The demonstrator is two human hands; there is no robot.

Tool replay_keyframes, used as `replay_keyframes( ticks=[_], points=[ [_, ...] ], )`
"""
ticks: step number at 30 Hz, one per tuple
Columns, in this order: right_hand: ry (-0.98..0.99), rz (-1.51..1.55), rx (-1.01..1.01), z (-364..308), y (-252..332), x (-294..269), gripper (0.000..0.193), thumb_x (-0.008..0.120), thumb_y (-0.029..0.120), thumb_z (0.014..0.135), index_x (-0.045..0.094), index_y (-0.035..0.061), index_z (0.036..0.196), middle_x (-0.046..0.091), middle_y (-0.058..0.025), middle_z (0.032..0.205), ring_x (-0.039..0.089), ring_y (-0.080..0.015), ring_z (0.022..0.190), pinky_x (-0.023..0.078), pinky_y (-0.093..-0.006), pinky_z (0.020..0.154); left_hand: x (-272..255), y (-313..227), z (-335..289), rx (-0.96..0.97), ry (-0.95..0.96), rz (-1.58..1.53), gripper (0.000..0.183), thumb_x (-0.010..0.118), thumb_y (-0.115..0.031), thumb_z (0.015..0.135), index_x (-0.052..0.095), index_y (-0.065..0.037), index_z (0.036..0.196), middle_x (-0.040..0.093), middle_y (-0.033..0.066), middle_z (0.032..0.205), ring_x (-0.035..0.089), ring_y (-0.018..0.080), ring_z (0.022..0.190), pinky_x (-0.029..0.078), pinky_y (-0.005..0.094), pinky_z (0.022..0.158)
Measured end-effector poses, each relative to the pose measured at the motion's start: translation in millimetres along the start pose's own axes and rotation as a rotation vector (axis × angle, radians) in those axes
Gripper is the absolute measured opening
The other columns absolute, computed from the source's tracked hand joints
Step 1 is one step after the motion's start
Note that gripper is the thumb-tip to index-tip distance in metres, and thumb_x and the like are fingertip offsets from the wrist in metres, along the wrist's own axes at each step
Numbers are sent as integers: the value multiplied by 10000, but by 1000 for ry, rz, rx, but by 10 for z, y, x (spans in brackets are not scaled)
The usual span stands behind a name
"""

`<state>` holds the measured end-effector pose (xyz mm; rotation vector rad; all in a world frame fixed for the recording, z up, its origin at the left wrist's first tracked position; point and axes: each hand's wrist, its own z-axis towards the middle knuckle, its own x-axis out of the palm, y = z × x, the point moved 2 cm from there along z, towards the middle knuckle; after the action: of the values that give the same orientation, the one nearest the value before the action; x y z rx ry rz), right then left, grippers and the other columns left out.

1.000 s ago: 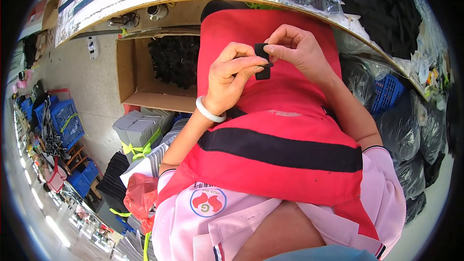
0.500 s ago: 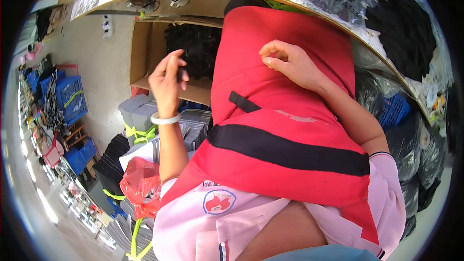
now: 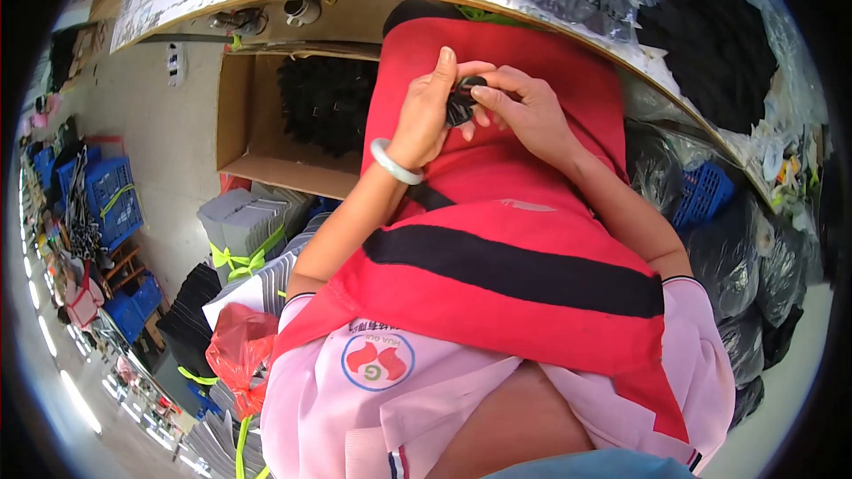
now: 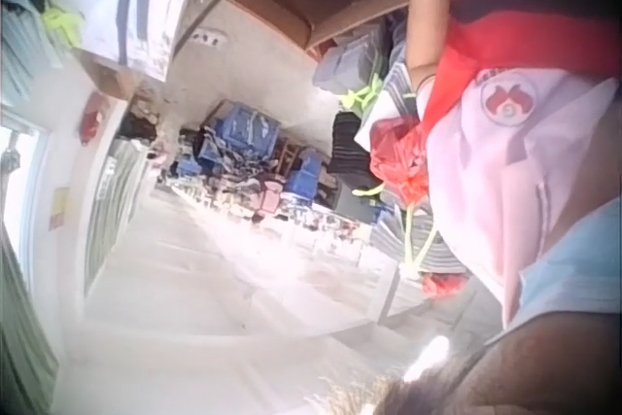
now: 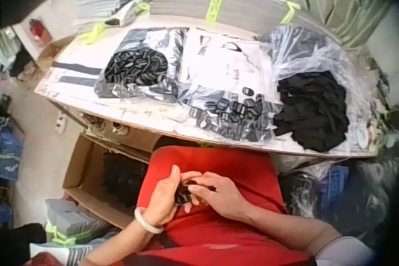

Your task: The recorder is assembling black plastic buckles onto nylon fabric straps at a factory workbench.

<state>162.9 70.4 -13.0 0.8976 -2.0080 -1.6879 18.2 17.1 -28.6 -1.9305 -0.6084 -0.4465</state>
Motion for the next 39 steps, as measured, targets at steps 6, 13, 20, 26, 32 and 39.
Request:
replay_keyframes(
  ticks=[6,13,20,26,32,39],
  points=[
    [39,334,284,8,-68,-149,311,511,292,1003,586,37,842,554,2,722,519,-56,554,440,-210,476,-62,83,-7,-26,32,71,381,474,-275,1017,592,46,1185,671,114,922,646,162,721,535,250,501],
    [326,929,514,-142,-310,-173,278,438,318,1024,541,63,978,506,5,721,411,-65,511,358,-220,476,91,-54,-45,357,98,667,252,570,79,885,680,-8,1095,587,38,937,544,96,669,437,205,536],
    [-418,-624,-169,-181,238,-1336,124,624,186,882,646,82,947,619,-63,821,599,-258,751,491,-355,709,95,-26,94,322,33,515,152,637,52,862,709,1,987,596,35,945,510,47,621,392,182,494],
    [-821,-1351,-303,-143,30,-2511,159,674,143,822,723,147,973,653,-12,964,557,-241,1009,435,-369,871,122,96,114,57,90,441,141,652,25,870,698,25,1004,601,26,856,485,49,543,386,190,477],
    [-868,-1026,-584,-49,314,-2063,142,686,154,837,746,148,965,678,-20,947,583,-221,934,438,-330,848,168,78,139,23,-25,343,153,604,-104,943,672,16,1010,567,8,663,470,57,516,350,199,459],
    [-111,98,22,-183,454,-577,150,607,148,941,656,6,929,602,13,737,497,-26,662,405,-218,564,386,-128,123,155,-90,318,117,650,-59,898,704,11,976,577,-10,686,476,30,519,353,182,464]
  ],
)
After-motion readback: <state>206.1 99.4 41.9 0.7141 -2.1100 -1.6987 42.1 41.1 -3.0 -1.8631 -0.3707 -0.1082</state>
